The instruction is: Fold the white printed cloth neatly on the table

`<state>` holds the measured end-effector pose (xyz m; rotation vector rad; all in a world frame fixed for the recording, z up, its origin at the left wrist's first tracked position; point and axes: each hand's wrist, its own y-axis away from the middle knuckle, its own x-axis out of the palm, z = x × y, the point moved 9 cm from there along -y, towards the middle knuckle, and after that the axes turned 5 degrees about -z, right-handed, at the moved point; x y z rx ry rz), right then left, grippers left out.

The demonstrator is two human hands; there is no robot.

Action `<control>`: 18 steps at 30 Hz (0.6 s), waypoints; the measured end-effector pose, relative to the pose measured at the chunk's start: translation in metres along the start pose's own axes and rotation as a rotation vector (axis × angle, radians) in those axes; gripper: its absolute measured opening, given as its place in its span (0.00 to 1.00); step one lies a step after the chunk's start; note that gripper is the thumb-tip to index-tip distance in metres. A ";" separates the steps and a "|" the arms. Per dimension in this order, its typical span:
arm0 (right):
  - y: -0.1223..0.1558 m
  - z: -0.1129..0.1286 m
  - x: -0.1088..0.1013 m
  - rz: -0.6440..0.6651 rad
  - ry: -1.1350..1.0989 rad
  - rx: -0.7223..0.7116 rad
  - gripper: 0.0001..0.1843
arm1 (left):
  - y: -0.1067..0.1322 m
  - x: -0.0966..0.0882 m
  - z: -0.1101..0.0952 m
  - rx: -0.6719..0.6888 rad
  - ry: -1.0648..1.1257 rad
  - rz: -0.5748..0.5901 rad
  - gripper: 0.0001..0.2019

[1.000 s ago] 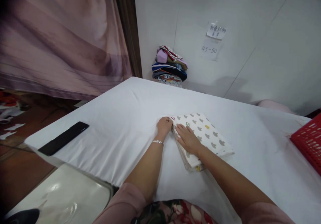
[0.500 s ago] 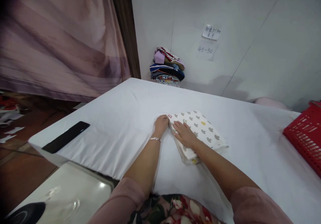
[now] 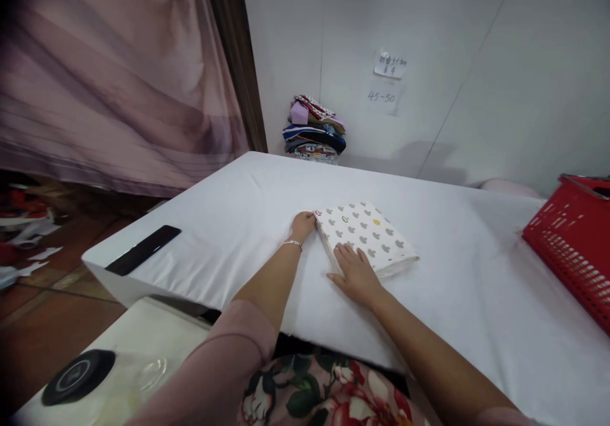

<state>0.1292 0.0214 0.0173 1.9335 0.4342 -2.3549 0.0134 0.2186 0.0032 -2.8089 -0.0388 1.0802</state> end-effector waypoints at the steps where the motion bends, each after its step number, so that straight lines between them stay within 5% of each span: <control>1: 0.004 0.001 0.001 -0.027 0.033 -0.004 0.35 | -0.002 -0.001 0.000 -0.009 -0.006 0.026 0.12; 6: 0.008 0.005 0.005 -0.073 0.111 -0.023 0.33 | -0.001 -0.024 -0.012 -0.009 -0.042 0.010 0.14; 9: 0.006 0.007 0.002 -0.078 0.114 -0.031 0.33 | 0.020 -0.037 -0.034 0.112 -0.050 -0.072 0.19; 13: 0.006 0.009 -0.001 -0.084 0.136 -0.017 0.33 | 0.064 -0.010 -0.063 0.447 -0.166 0.060 0.20; 18: 0.018 0.015 0.001 -0.149 0.162 -0.023 0.32 | 0.083 0.011 -0.048 0.435 -0.219 0.163 0.21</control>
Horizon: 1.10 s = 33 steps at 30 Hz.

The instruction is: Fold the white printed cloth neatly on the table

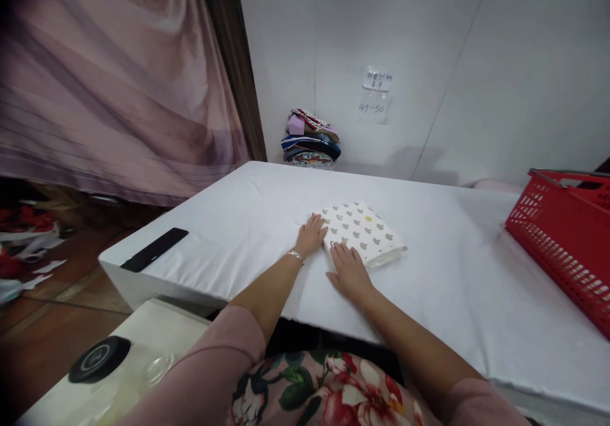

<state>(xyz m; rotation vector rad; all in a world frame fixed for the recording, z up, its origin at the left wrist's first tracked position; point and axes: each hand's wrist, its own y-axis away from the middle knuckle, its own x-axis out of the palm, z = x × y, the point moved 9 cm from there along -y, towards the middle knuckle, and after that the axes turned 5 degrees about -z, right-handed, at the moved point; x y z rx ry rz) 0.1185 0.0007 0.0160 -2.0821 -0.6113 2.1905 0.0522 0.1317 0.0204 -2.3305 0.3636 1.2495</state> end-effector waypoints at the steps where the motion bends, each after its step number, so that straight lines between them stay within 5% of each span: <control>1: 0.005 0.001 0.000 -0.026 -0.004 -0.005 0.31 | 0.000 0.001 0.001 0.002 0.009 -0.005 0.21; 5: 0.029 0.003 -0.003 -0.097 -0.078 -0.039 0.30 | 0.001 -0.010 0.007 -0.002 0.060 -0.129 0.22; 8: 0.045 -0.015 -0.014 -0.137 -0.190 -0.023 0.28 | 0.003 -0.021 0.023 -0.136 0.105 -0.259 0.24; 14: 0.061 -0.146 -0.047 -0.354 -0.253 0.467 0.29 | -0.001 -0.020 0.041 -0.265 0.180 -0.277 0.23; 17: 0.068 -0.213 -0.038 -0.255 -0.309 0.785 0.32 | -0.006 -0.018 0.042 -0.288 0.187 -0.278 0.24; 19: 0.068 -0.238 -0.028 -0.183 -0.388 0.893 0.31 | -0.012 -0.017 0.045 -0.304 0.186 -0.262 0.25; 28: 0.037 -0.239 -0.005 0.001 -0.449 0.820 0.27 | -0.051 -0.016 0.057 -0.276 0.200 -0.048 0.22; 33: 0.023 -0.279 -0.016 -0.076 -0.400 0.853 0.32 | -0.031 -0.019 0.040 -0.303 0.145 0.001 0.19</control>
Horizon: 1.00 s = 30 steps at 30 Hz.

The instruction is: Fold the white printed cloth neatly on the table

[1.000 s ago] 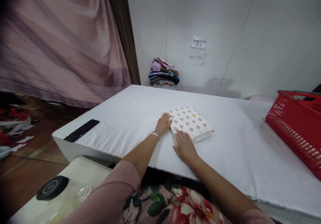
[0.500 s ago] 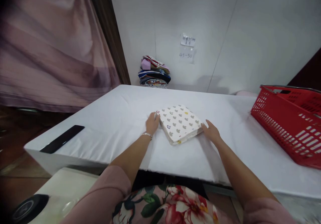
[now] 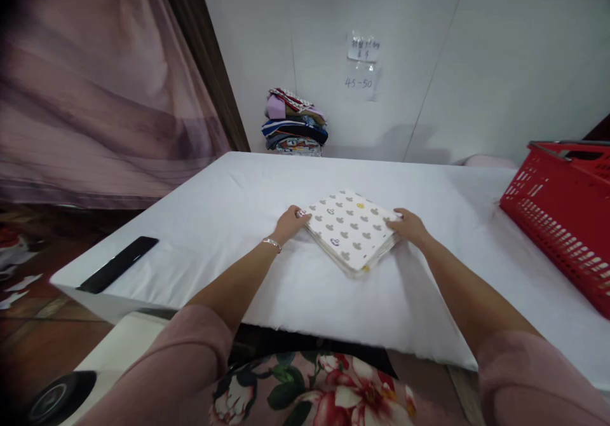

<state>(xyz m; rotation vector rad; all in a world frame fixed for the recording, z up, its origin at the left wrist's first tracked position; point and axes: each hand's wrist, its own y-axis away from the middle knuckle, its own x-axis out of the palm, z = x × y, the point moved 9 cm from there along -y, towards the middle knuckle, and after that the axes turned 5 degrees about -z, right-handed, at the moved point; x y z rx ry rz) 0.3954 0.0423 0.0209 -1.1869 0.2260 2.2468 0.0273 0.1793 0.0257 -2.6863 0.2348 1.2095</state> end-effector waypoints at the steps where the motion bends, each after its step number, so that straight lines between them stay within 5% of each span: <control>1: -0.008 -0.002 -0.006 -0.029 0.033 0.012 0.33 | 0.010 0.002 -0.004 0.011 -0.024 0.014 0.19; 6: -0.004 0.028 -0.016 -0.135 0.089 -0.128 0.26 | 0.048 0.009 -0.012 0.042 0.005 0.023 0.19; 10: 0.059 0.062 -0.007 -0.130 -0.028 -0.327 0.20 | 0.058 -0.002 -0.024 0.327 0.096 -0.104 0.20; 13: 0.113 0.075 0.000 -0.094 -0.039 -0.462 0.18 | 0.067 0.005 -0.036 0.561 0.070 -0.056 0.22; 17: 0.156 0.080 0.007 -0.019 0.032 -0.607 0.19 | 0.070 0.015 -0.043 0.668 -0.003 -0.021 0.16; 23: 0.163 0.081 0.014 -0.003 0.147 -0.724 0.20 | 0.069 0.019 -0.047 0.697 -0.063 0.014 0.14; 30: 0.156 0.078 0.020 -0.005 0.221 -0.672 0.22 | 0.088 0.021 -0.071 0.796 -0.171 -0.022 0.16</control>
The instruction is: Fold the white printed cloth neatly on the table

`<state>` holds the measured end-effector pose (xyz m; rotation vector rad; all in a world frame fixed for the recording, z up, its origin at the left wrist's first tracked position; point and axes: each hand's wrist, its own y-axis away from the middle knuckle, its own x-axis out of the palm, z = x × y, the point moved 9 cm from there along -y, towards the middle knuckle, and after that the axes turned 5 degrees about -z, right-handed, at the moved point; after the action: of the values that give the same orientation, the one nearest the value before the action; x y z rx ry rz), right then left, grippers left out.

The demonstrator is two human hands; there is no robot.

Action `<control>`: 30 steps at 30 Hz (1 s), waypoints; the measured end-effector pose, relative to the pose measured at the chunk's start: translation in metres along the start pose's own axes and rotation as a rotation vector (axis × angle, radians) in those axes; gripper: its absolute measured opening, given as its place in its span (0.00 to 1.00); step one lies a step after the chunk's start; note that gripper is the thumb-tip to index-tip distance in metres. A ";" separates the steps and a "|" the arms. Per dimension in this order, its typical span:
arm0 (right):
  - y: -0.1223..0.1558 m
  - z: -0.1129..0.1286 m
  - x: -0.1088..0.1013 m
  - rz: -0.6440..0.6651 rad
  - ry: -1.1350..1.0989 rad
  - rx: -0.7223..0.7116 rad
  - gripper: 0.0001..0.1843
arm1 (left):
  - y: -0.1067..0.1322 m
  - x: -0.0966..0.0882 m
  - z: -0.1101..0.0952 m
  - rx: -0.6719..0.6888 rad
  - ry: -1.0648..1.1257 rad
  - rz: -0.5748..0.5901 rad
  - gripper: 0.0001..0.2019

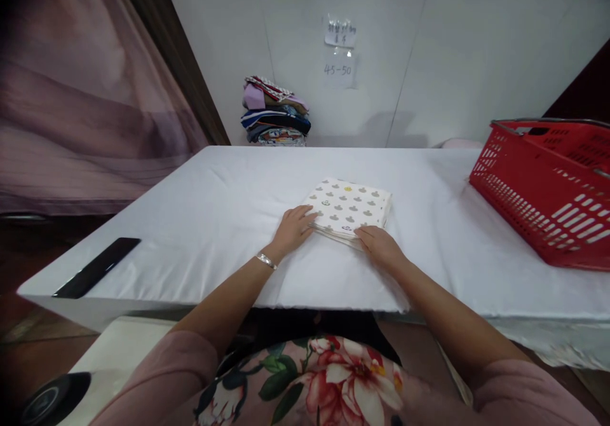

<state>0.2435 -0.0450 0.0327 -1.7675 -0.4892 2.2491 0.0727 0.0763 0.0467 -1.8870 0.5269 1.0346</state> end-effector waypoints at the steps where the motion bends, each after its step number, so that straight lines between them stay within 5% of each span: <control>1: -0.001 -0.001 0.000 0.016 0.010 0.015 0.22 | -0.002 0.002 -0.007 0.033 0.013 0.011 0.16; 4: -0.006 -0.002 -0.002 0.061 0.041 0.047 0.23 | -0.010 0.013 -0.021 0.077 0.081 0.060 0.12; 9: -0.009 -0.007 -0.002 0.104 0.073 0.123 0.23 | -0.016 0.025 -0.017 -0.005 0.118 0.105 0.12; 20: -0.002 0.005 -0.006 0.045 0.072 -0.055 0.22 | -0.009 0.011 -0.025 -0.069 0.091 -0.121 0.04; 30: -0.003 0.003 -0.009 -0.006 0.081 -0.026 0.21 | -0.003 0.024 -0.082 0.281 -0.089 -0.108 0.10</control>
<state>0.2424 -0.0457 0.0429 -1.8593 -0.5096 2.1660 0.1247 0.0084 0.0490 -1.5971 0.4862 0.9177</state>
